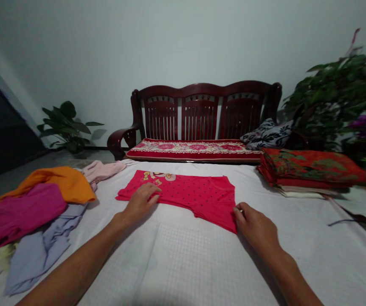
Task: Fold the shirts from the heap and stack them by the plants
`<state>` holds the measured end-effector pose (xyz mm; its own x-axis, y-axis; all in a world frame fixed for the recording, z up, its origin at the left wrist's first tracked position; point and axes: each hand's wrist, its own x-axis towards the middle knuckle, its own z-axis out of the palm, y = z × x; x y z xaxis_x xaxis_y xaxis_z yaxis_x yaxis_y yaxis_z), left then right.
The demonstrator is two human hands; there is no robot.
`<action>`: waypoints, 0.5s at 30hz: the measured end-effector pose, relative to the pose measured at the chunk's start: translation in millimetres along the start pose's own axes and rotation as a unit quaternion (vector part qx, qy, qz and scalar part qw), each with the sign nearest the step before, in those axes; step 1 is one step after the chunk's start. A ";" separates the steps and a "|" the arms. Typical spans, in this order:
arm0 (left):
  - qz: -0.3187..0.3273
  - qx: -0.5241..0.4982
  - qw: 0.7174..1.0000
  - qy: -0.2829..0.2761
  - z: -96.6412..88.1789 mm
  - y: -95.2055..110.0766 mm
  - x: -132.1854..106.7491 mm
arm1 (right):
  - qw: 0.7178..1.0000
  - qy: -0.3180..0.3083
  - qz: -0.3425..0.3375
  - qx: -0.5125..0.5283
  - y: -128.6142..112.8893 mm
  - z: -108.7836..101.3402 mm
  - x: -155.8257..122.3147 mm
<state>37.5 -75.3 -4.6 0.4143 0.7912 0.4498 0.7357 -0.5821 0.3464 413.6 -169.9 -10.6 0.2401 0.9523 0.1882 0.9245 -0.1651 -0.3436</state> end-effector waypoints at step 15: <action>-0.342 0.190 0.920 -0.005 -40.5 -88.9 -30.8 | 0.941 -0.095 -0.317 0.064 -64.9 58.0 18.1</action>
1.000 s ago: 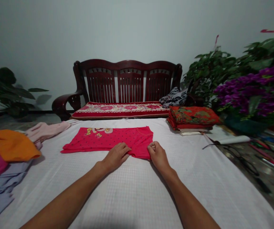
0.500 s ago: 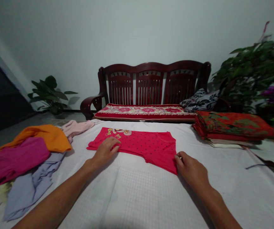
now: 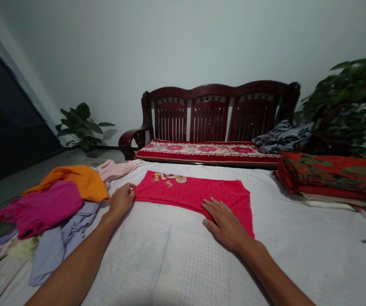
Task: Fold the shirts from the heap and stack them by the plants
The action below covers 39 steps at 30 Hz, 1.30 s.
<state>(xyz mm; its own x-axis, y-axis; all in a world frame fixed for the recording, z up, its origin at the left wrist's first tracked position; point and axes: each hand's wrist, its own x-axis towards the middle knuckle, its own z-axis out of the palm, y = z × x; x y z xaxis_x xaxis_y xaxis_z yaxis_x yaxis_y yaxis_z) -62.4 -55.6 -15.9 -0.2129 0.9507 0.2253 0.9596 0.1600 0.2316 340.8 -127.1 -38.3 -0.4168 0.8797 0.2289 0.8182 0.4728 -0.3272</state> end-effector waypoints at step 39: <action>0.170 -0.029 0.984 0.043 35.1 64.5 31.1 | 0.880 0.081 0.203 0.421 85.0 -56.1 -22.0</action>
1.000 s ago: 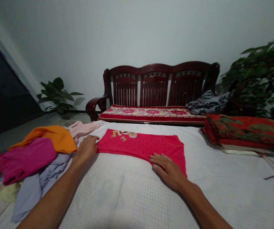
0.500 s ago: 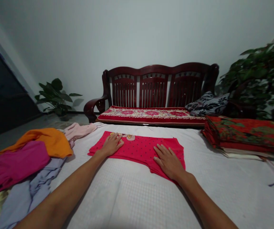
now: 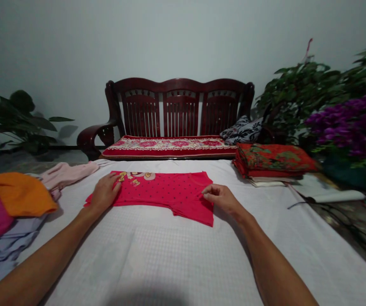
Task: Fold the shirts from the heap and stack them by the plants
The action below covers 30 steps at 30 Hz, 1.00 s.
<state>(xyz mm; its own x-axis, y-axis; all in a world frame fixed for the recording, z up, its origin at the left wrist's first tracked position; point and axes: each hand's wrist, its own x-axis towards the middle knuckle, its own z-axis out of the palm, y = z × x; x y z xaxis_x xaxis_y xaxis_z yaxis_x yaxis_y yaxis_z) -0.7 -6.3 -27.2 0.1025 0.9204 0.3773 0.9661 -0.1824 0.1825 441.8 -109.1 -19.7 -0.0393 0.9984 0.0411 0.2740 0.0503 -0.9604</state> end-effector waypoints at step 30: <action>0.272 -0.227 0.910 -0.215 3.1 165.6 -38.1 | 0.989 -0.147 0.011 -0.032 -6.5 -12.0 -12.2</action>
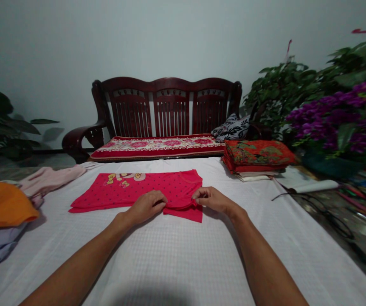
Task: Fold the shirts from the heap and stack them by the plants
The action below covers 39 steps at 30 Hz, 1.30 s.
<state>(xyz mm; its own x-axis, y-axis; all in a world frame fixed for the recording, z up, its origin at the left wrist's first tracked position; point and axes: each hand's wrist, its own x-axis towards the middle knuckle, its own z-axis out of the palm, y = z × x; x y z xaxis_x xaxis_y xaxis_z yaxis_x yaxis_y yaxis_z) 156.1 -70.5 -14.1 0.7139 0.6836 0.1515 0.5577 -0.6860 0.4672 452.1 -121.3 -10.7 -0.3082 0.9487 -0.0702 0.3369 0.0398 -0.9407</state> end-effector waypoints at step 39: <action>-0.208 0.172 0.956 0.117 22.9 13.3 11.4 | 0.865 0.259 0.009 -0.429 11.0 26.3 61.9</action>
<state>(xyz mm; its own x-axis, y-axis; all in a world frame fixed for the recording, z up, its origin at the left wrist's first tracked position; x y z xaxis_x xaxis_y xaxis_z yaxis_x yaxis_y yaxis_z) 181.4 -77.6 -26.1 0.3080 0.9245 0.2247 0.9075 -0.3564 0.2222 413.3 -70.4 -34.1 0.0688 0.9560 0.2852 0.9425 0.0315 -0.3327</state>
